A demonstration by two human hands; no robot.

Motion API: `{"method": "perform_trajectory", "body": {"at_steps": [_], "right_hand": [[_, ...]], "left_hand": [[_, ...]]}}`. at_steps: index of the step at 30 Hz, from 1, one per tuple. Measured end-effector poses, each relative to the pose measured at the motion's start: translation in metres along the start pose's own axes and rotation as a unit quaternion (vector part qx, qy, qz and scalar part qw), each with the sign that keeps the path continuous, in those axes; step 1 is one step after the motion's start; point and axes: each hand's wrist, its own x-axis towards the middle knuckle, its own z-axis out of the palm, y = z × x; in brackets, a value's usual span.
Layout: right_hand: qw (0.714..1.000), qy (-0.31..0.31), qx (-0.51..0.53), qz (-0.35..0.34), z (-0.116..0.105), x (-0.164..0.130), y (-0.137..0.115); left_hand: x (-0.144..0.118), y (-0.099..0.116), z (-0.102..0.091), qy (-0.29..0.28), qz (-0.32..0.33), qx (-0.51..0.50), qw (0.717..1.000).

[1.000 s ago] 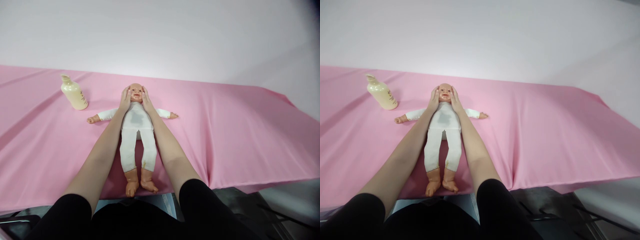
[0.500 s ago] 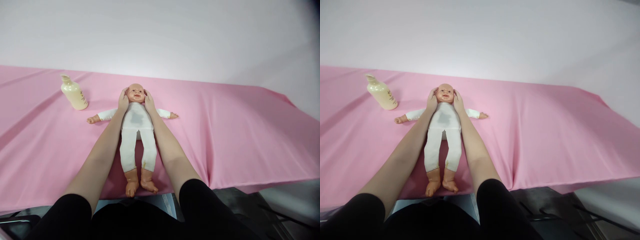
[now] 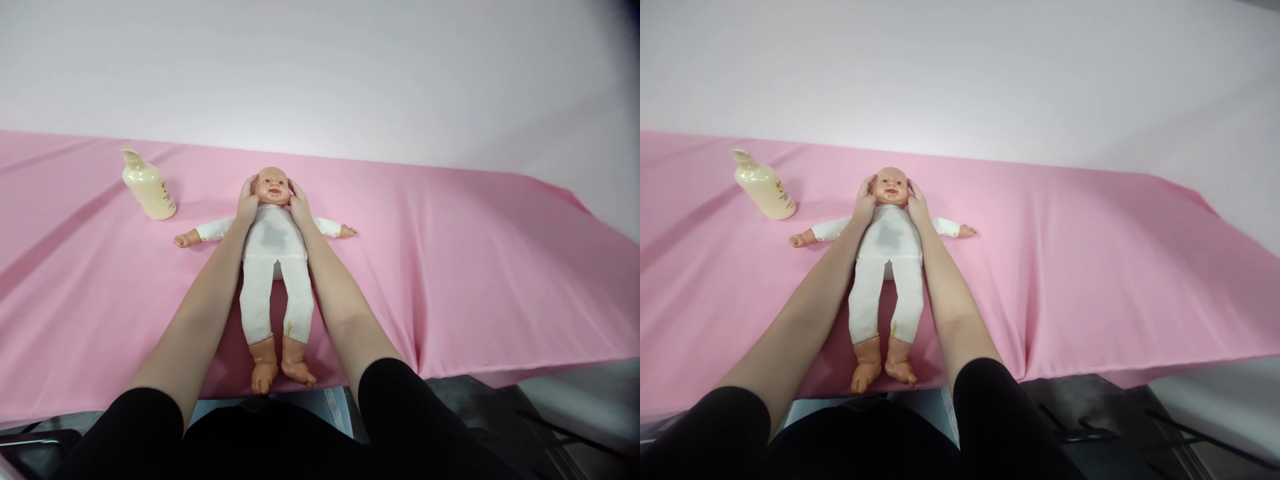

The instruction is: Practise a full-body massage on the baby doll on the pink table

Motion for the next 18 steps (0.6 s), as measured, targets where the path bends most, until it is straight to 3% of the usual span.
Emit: {"method": "perform_trajectory", "body": {"at_steps": [4, 9, 18], "right_hand": [[0.999, -0.03, -0.02, -0.019, -0.004, 0.003, 0.002], [0.997, -0.064, -0.031, 0.012, -0.004, -0.002, 0.002], [0.994, -0.087, -0.056, -0.032, -0.002, -0.007, -0.003]], "left_hand": [[-0.004, 0.006, -0.001, -0.013, 0.022, 0.054, 0.998], [-0.01, 0.014, 0.001, -0.026, 0.026, 0.067, 0.997], [-0.008, 0.012, 0.0, -0.029, 0.046, 0.124, 0.991]]}}
